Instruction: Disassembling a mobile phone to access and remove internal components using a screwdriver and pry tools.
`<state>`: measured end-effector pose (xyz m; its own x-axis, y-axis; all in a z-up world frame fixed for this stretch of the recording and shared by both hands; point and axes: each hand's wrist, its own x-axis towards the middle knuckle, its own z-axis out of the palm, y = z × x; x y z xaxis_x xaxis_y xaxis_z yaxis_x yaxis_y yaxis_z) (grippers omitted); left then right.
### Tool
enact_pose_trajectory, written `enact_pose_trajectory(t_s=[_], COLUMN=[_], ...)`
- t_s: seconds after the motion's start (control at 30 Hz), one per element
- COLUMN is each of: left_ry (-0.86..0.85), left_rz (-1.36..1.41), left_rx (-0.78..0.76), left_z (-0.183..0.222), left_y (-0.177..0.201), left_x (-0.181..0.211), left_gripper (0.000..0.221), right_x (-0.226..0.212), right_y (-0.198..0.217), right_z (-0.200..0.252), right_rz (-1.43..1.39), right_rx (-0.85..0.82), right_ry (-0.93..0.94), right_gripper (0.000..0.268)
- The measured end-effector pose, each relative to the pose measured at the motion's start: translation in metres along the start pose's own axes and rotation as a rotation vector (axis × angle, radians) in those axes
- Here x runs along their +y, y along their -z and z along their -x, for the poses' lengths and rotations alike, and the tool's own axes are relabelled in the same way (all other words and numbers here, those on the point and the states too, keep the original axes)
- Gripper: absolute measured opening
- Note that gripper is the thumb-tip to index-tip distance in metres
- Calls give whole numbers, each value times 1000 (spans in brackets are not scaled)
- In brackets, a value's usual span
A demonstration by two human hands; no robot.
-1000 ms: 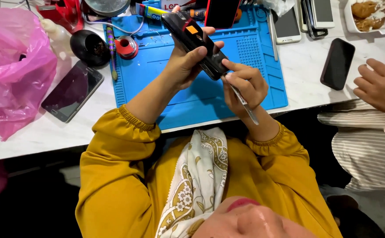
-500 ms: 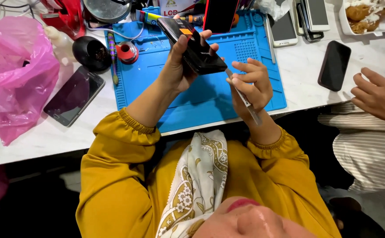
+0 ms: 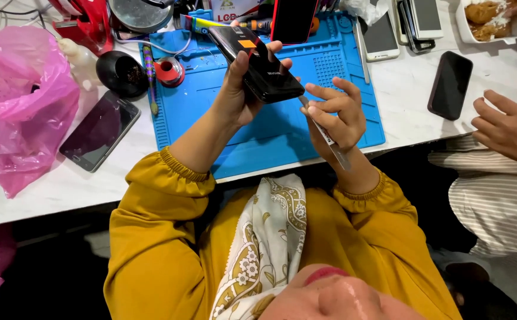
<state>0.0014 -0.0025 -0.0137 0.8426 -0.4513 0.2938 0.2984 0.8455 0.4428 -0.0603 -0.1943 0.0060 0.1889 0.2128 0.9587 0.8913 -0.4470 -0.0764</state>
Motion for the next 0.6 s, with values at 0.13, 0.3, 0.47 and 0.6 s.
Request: enact_pose_trajectory(t_s=[0.13, 0.3, 0.47, 0.6], left_ry=[-181, -224, -176, -60], left_rz=[-204, -248, -138, -178], left_rx=[-76, 9, 61, 121], left_z=[2, 4, 2, -1], left_y=[-2, 6, 8, 6], left_x=[-2, -9, -12, -8], left_gripper=[67, 66, 71, 70], right_x=[0, 12, 17, 23], right_y=[1, -14, -16, -11], right_z=[-7, 6, 2, 8], right_rz=[156, 414, 287, 33], right_rx=[-43, 22, 57, -17], right_ry=[83, 244, 122, -25], right_gripper=[35, 38, 31, 27])
